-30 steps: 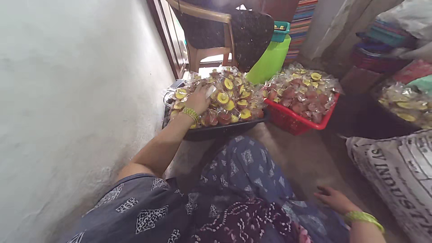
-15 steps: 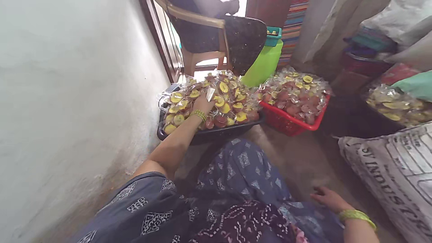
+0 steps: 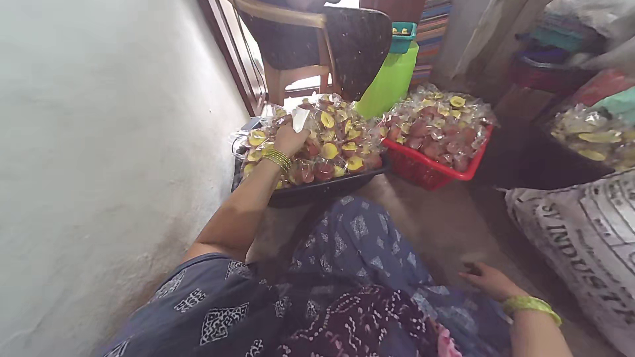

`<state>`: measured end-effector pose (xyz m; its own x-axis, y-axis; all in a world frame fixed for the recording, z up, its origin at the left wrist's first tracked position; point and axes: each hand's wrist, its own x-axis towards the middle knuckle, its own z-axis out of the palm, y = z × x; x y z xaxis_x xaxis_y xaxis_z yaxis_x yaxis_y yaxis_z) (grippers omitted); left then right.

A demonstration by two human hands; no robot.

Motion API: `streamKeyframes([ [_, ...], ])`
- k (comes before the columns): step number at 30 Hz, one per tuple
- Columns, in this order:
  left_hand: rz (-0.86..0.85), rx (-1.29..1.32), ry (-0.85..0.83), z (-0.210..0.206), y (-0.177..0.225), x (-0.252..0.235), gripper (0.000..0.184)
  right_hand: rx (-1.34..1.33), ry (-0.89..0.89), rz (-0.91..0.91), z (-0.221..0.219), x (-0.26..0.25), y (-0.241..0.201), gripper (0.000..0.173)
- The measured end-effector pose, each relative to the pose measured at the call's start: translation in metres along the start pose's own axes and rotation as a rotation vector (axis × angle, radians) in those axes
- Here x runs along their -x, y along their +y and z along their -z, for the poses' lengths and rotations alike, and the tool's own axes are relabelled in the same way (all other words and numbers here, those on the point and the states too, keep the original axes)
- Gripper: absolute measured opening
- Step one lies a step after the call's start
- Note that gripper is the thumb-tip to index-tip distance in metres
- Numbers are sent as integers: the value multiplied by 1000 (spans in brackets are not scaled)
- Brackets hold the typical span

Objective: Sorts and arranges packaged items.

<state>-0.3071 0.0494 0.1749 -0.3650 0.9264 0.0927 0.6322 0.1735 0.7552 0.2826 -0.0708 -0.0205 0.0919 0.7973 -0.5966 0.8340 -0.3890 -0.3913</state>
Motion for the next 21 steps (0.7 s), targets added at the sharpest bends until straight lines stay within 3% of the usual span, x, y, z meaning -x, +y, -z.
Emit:
streamKeyframes([
  [8,93,-90,-140,-39,-8,-5,56,-12,5,6,0,1,-1,59],
  [11,-72,-120,-209,-58,-18,-13,64,-19,13,-3,0,5,0,58],
  [14,-273,-325,-317,-68,-26,-14,79,-23,16,-6,-1,5,2,59],
  [17,-291,-550,-317,-62,-25,-7,74,-20,16,2,-1,3,-1,58],
  [21,-274,-570,-334,-61,-25,-10,71,0,10,7,2,4,-1,58],
])
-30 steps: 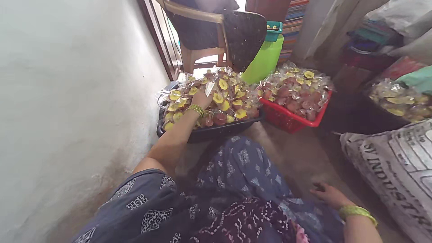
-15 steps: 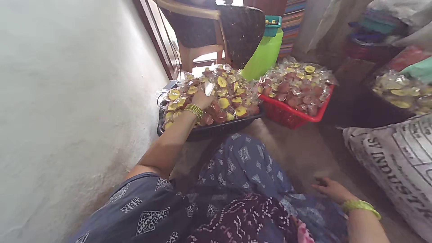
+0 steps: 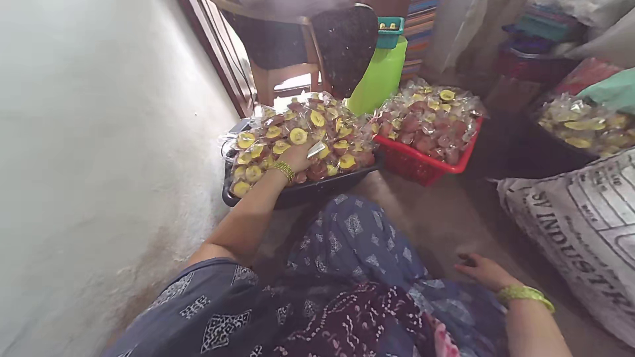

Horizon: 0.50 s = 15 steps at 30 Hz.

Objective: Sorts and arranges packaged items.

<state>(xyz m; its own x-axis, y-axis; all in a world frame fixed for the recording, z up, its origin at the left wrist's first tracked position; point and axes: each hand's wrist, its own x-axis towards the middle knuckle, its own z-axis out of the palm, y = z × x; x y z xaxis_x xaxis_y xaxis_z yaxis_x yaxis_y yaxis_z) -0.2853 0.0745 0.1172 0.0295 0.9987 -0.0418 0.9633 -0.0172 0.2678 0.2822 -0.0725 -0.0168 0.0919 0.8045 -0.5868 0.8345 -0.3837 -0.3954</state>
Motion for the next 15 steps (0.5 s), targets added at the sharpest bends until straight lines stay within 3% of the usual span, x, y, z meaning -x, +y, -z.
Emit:
streamKeyframes([
  [8,-69,-8,114,-21,1,8,61,-1,-6,18,-4,-4,3,57],
  [12,-17,58,322,-5,-9,39,50,42,-17,22,-4,-5,-1,58],
  [15,110,95,574,12,-37,52,53,9,6,29,-5,-3,-2,57],
])
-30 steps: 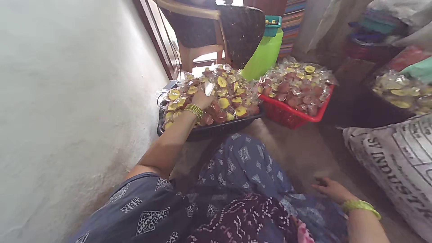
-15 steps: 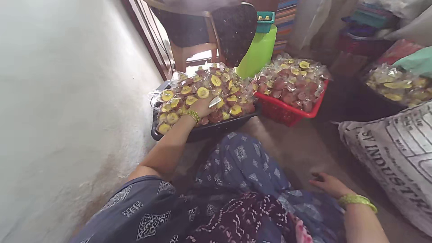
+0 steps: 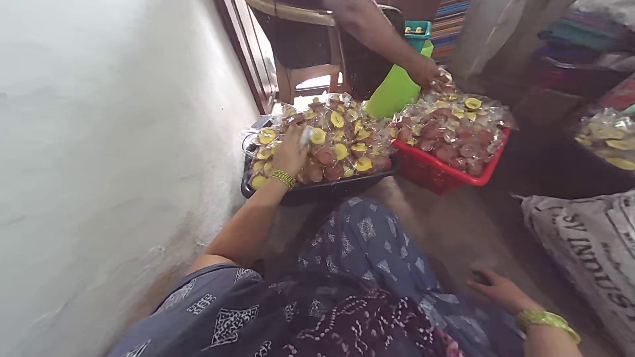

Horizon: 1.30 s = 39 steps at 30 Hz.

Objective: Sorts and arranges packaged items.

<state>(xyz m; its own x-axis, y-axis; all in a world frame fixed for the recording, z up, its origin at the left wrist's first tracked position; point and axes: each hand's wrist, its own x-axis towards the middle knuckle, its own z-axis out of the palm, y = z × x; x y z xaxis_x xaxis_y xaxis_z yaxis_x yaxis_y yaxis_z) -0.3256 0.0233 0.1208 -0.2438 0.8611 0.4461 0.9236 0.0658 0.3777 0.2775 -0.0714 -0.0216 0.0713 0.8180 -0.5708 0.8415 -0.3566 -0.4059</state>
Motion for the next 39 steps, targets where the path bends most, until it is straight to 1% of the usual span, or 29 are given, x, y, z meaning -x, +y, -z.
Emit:
streamKeyframes([
  [2,144,52,83,17,-19,-6,56,-11,-13,-6,-1,2,-1,59],
  [4,265,71,146,25,-45,-13,59,1,-18,-11,0,2,-1,60],
  [6,373,51,150,28,-67,-21,61,10,-15,-15,-1,-2,2,60],
  [9,497,48,69,30,-84,-28,67,46,-18,-20,-1,-5,3,59],
  [12,518,74,-84,16,-97,-32,67,51,-22,-33,-3,-5,1,58],
  [14,527,95,-142,6,-97,-32,66,50,-31,-44,-3,-5,1,59],
  [19,471,38,-208,5,-96,-36,64,53,-39,-36,-4,-7,1,60],
  [23,429,61,-255,6,-111,-40,64,66,-42,-46,-1,-9,-4,55],
  [26,420,72,-316,18,-118,-41,63,60,-36,-39,-1,-8,-2,56],
  [28,421,22,-262,30,-113,-41,58,58,-32,-32,-2,-5,-1,58],
  [30,443,-32,-118,42,-96,-43,59,64,-32,-31,-3,1,-3,57],
  [32,424,16,-12,47,-78,-52,58,82,-32,-36,-4,3,-5,57],
  [33,384,55,-3,46,-73,-59,59,83,-26,-34,-5,2,-4,57],
  [35,274,125,-62,41,-66,-80,65,77,-21,-32,-6,-2,-2,57],
  [36,234,135,-112,37,-63,-91,64,72,-20,-37,-6,-4,-2,57],
  [39,124,55,-315,21,-58,-124,67,46,-23,-70,-5,-1,-4,57],
])
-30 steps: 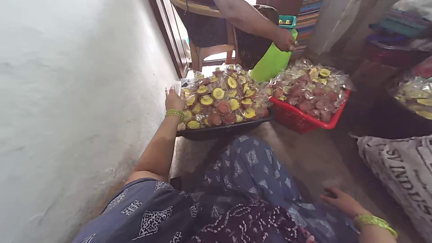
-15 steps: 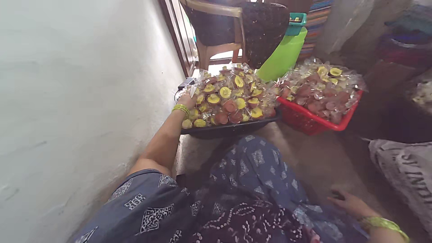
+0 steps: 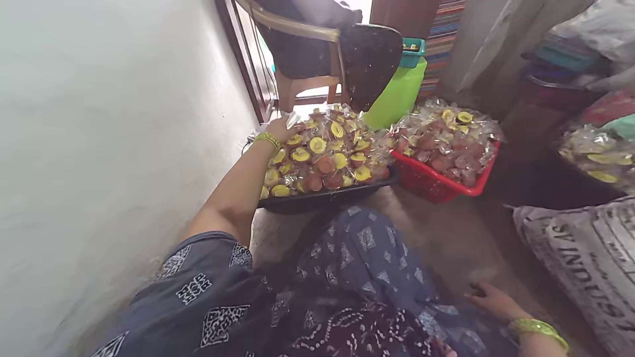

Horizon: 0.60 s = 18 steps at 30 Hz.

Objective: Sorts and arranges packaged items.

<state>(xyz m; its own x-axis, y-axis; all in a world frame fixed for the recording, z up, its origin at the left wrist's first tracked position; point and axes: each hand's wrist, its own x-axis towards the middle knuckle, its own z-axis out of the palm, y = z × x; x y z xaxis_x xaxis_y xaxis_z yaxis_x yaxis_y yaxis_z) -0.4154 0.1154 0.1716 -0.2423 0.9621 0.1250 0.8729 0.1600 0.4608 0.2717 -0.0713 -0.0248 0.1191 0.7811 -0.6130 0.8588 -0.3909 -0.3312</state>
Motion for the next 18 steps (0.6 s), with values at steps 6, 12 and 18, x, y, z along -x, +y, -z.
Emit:
streamKeyframes([
  [6,-26,-169,-17,-14,1,-25,51,-22,-23,3,3,0,5,60],
  [12,97,-127,134,-7,0,-4,51,19,-50,13,4,-6,6,60],
  [18,265,427,340,7,-7,-10,60,-10,-16,28,1,-11,11,59],
])
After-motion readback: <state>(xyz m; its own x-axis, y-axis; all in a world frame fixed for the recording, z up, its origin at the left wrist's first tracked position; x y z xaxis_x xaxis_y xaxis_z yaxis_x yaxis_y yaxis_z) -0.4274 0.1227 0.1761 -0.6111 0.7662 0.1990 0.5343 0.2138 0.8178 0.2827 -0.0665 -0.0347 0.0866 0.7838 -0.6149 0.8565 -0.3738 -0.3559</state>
